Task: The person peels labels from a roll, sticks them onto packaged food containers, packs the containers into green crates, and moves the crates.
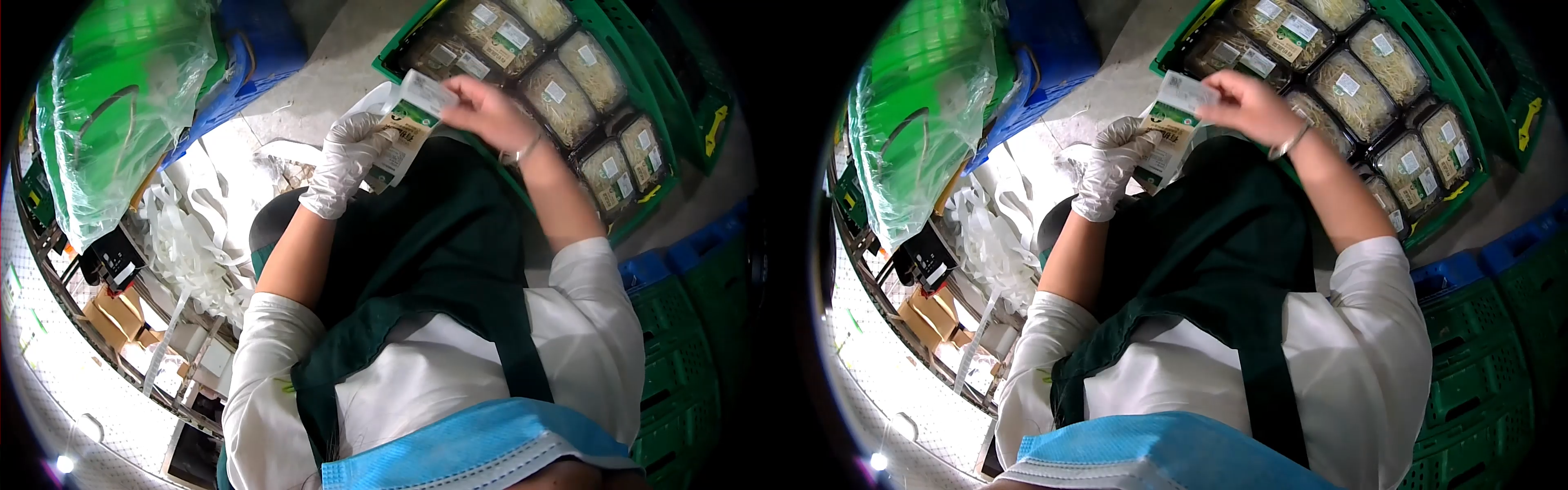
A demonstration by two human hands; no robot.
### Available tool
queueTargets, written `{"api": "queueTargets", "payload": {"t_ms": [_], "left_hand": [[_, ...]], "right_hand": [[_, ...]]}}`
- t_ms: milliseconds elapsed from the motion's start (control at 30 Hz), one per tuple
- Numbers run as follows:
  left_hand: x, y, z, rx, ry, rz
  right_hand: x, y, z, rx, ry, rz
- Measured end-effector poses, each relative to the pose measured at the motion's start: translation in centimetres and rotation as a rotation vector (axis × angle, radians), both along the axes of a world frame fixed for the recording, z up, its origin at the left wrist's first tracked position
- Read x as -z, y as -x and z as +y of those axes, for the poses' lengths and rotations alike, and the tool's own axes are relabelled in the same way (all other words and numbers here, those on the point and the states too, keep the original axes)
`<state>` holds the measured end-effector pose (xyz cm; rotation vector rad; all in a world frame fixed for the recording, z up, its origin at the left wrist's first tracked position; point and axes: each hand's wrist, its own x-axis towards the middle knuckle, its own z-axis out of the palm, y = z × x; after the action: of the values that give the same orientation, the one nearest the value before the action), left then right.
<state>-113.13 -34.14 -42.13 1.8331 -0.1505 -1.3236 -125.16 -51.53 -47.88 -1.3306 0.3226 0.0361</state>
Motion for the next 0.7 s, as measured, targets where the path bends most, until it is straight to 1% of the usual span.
{"api": "queueTargets", "payload": {"t_ms": [33, 67, 100, 133, 167, 200, 233, 267, 300, 333, 367, 400, 433, 467, 500, 533, 600, 667, 700], "left_hand": [[0.5, -0.5, 0.3, 0.058, -0.012, 0.037], [0.5, -0.1, -0.2, 0.062, -0.007, 0.036], [0.4, 0.8, -1.0, -0.056, 0.188, -0.029], [0.3, 0.8, -1.0, -0.057, 0.261, -0.055], [0.1, 0.8, -1.1, -0.057, 0.335, -0.081], [0.2, 1.0, -1.0, -0.071, 0.203, -0.124], [-0.1, 1.1, -1.1, -0.153, 0.159, -0.053], [-0.4, 1.3, -1.3, -0.233, 0.116, 0.018], [-0.5, 1.4, -1.5, -0.201, 0.106, 0.003], [-0.4, 1.2, -1.2, -0.106, 0.16, -0.003], [-0.2, 1.2, -1.1, -0.1, 0.183, 0.027], [-0.2, 1.2, -0.8, -0.097, 0.203, 0.058], [-1.4, 0.7, -0.8, -0.03, 0.094, 0.078], [-0.3, 0.6, 0.3, -0.103, 0.066, 0.124], [0.8, 0.3, 1.3, -0.125, 0.013, 0.115], [1.6, -0.1, 2.0, -0.149, -0.041, 0.105], [1.4, -0.3, 2.5, -0.184, -0.036, 0.08], [0.5, -1.0, 2.6, -0.286, -0.07, 0.076], [0.4, -1.6, 3.1, -0.279, -0.037, 0.071]], "right_hand": [[-0.6, 0.5, 0.8, 0.005, 0.115, 0.02], [-1.4, 0.6, 1.4, 0.056, 0.347, -0.001], [-2.3, 0.6, 1.8, 0.0, 0.36, 0.041], [-2.9, 0.5, 2.2, -0.057, 0.371, 0.083], [-2.8, 0.4, 2.8, 0.022, 0.338, 0.048], [-2.6, 0.3, 3.5, 0.1, 0.304, 0.011], [-3.4, 0.1, 3.6, 0.198, 0.227, 0.011], [-3.1, 0.0, 3.2, 0.2, 0.231, 0.009], [-2.6, 0.0, 2.4, 0.209, 0.492, -0.078], [-2.0, -0.1, 1.5, 0.215, 0.753, -0.166], [-2.1, -0.5, -0.3, 0.348, 0.794, -0.103], [-0.5, -1.0, -3.3, 0.412, 0.772, -0.017], [-0.7, -1.6, -6.9, 0.445, 0.802, 0.232], [0.4, -2.3, -11.3, 0.375, 1.036, 0.552], [4.9, -1.9, -15.9, 0.515, 1.277, 0.393], [7.8, -1.6, -18.9, 0.508, 1.28, 0.386], [11.4, -1.7, -22.0, 0.363, 1.568, 0.661], [12.1, -2.3, -21.9, 0.215, 1.438, 0.862], [12.6, -2.6, -21.6, 0.285, 1.436, 0.899]]}}
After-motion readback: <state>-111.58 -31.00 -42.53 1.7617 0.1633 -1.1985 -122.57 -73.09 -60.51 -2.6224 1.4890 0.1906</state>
